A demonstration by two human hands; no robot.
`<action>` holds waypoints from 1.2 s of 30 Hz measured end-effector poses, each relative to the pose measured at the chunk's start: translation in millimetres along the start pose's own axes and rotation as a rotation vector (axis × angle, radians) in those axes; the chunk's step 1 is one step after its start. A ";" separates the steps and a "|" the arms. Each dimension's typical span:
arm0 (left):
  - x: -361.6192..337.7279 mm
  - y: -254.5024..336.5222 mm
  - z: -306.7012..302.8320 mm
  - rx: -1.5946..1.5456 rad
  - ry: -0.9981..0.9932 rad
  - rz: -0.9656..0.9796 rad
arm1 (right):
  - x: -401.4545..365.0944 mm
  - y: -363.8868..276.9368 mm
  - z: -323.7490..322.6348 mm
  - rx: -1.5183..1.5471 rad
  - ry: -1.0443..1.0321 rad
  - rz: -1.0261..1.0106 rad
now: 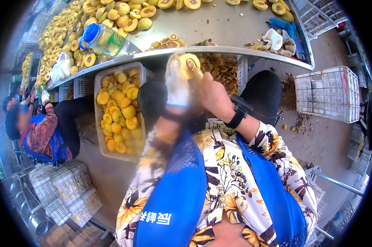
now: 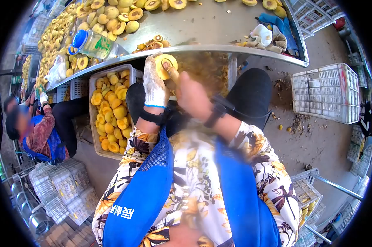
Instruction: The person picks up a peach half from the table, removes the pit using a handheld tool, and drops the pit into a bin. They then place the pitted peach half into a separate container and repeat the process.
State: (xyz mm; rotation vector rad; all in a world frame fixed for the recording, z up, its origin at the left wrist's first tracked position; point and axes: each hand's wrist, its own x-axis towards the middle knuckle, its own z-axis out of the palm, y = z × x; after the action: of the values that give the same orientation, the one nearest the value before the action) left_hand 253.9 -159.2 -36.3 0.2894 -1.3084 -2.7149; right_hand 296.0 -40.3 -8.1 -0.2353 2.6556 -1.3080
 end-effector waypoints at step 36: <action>-0.9 13.7 -0.2 0.514 -0.118 0.084 | -7.6 -2.8 1.9 0.437 -0.187 0.254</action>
State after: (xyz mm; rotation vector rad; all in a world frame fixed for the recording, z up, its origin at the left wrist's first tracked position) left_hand 255.1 -167.6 -25.6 0.1116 -1.9909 -2.3162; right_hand 303.9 -41.8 -6.4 0.0368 2.0997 -1.6366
